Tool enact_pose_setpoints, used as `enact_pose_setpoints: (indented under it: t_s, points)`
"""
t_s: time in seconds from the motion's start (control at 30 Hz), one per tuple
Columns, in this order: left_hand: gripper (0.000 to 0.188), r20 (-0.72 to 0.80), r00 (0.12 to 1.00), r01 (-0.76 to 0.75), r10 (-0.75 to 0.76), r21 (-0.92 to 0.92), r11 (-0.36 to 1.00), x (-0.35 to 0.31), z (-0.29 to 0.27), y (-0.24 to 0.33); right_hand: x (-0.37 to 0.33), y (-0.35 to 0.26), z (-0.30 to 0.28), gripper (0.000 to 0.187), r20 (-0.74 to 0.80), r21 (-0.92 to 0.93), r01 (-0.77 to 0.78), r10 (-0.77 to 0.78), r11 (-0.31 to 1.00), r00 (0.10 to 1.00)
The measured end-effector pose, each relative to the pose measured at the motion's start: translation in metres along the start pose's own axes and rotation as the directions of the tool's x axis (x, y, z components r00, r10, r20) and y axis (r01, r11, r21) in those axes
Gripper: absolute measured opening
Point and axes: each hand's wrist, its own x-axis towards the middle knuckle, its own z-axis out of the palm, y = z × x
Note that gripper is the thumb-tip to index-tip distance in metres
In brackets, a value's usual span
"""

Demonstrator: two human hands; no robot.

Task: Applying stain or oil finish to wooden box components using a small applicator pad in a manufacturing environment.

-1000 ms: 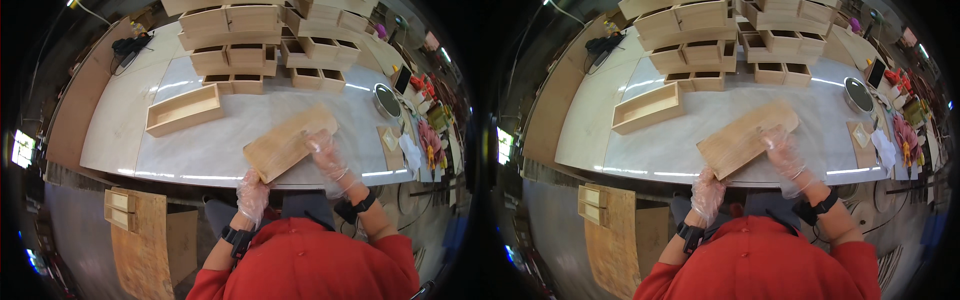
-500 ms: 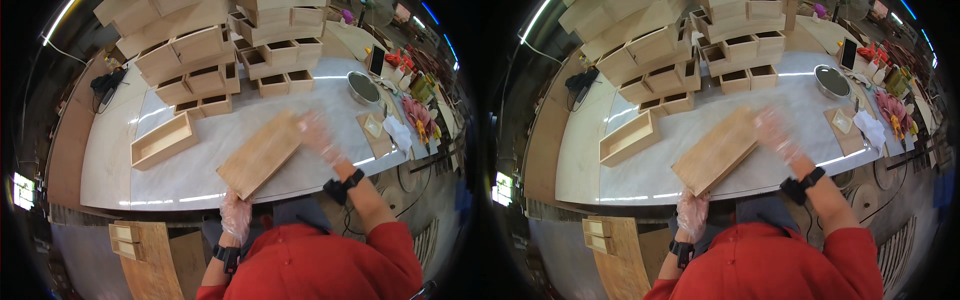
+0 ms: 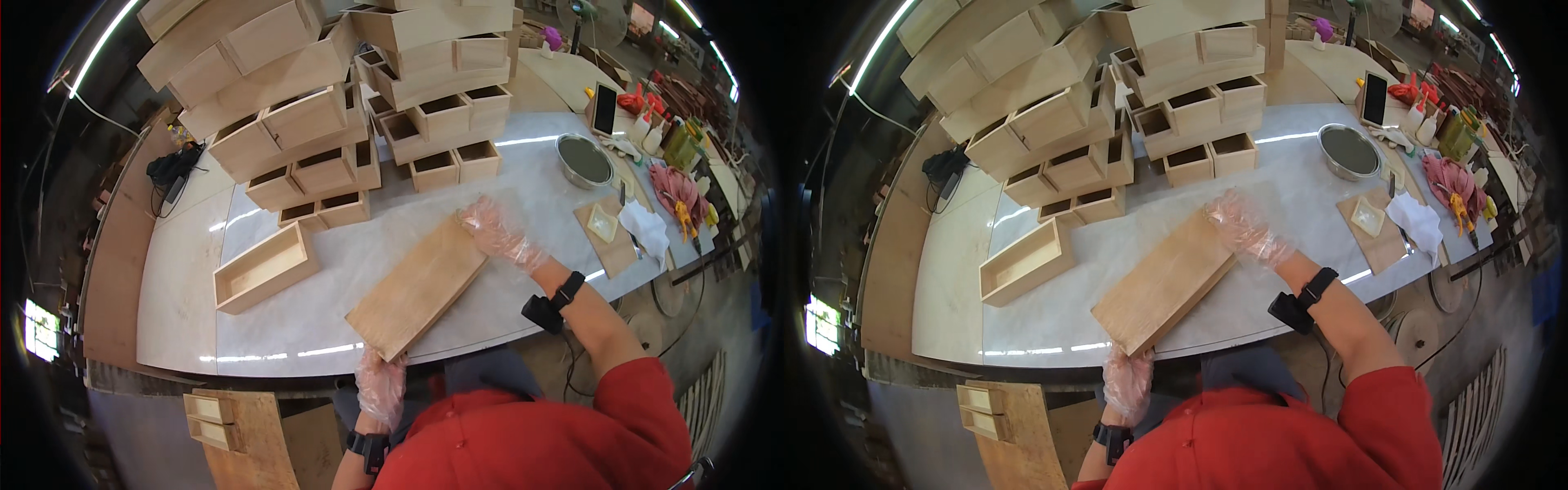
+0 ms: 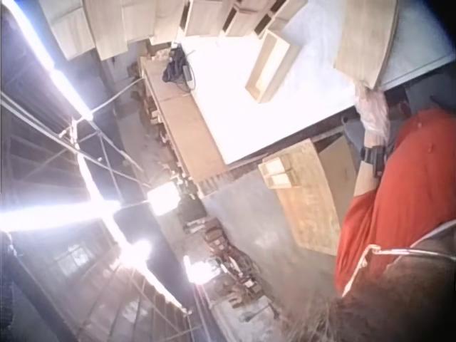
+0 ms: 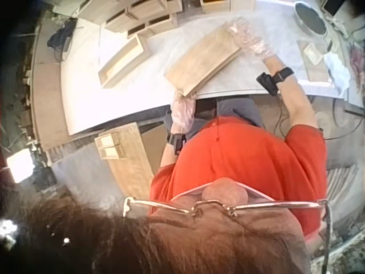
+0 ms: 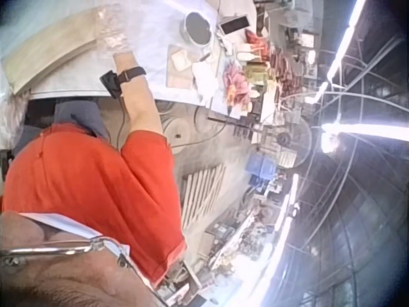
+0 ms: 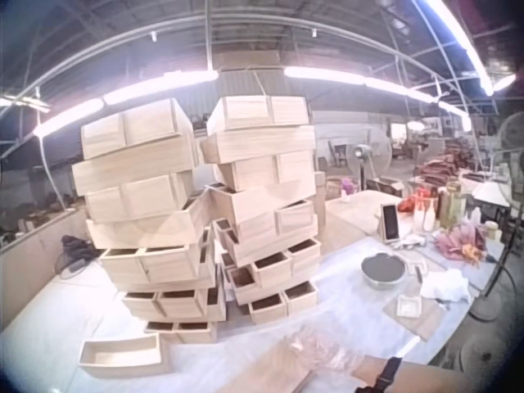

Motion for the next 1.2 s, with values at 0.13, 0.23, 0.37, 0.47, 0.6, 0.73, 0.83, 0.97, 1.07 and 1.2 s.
enact_pose_setpoints:
  t_s: [0.13, 0.23, 0.37, 0.47, 0.6, 0.73, 0.83, 0.97, 1.07, 1.2]
  points:
    - [0.028, 0.02, 1.0, 0.021, -0.021, 0.01, 1.0, 0.001, -0.003, -0.002, 0.03, -0.008, -0.03, 0.018, 0.258, 0.315, -0.304, 0.227, 0.899, 0.939]
    - [0.029, -0.046, 0.997, -0.059, 0.064, 0.101, 0.993, 0.002, 0.01, -0.007, -0.015, 0.027, 0.031, 0.015, -0.037, -0.355, 0.056, -0.074, 0.933, 0.997]
    - [0.029, -0.084, 0.989, -0.097, 0.117, 0.215, 0.972, -0.002, 0.01, -0.002, -0.025, -0.055, -0.052, 0.018, 0.3, 0.169, 0.015, -0.066, 0.985, 0.952]
    - [0.028, -0.1, 0.995, 0.008, -0.005, 0.033, 0.999, 0.001, 0.012, -0.003, -0.049, -0.118, -0.06, 0.023, 0.114, 0.584, 0.059, -0.154, 0.809, 0.982]
    - [0.028, -0.008, 1.0, -0.027, 0.029, 0.188, 0.982, 0.002, -0.01, -0.004, -0.048, -0.107, -0.02, 0.017, -0.034, -0.117, 0.269, -0.275, 0.956, 0.961]
    - [0.028, -0.105, 0.994, -0.039, 0.042, 0.032, 0.999, 0.004, -0.006, -0.007, -0.022, -0.081, -0.024, 0.018, 0.26, -0.36, 0.143, -0.048, 0.922, 0.964]
    - [0.029, -0.083, 0.996, -0.037, 0.04, 0.037, 0.999, 0.002, 0.006, -0.006, 0.003, -0.11, -0.058, 0.022, 0.592, 0.257, -0.146, -0.036, 0.955, 0.805]
    - [0.03, -0.059, 0.998, -0.028, 0.029, 0.017, 0.999, 0.003, 0.005, -0.004, -0.022, -0.155, -0.044, 0.022, 0.042, 0.697, 0.093, -0.169, 0.711, 0.985]
    - [0.031, 0.001, 1.0, -0.007, 0.007, 0.002, 1.0, 0.006, -0.019, -0.005, -0.033, -0.089, -0.031, 0.026, 0.059, 0.439, 0.13, -0.173, 0.889, 0.983]
    - [0.029, -0.023, 1.0, -0.01, 0.01, -0.009, 1.0, 0.006, -0.012, -0.01, -0.016, -0.077, -0.033, 0.026, 0.486, 0.241, -0.294, 0.147, 0.925, 0.861]
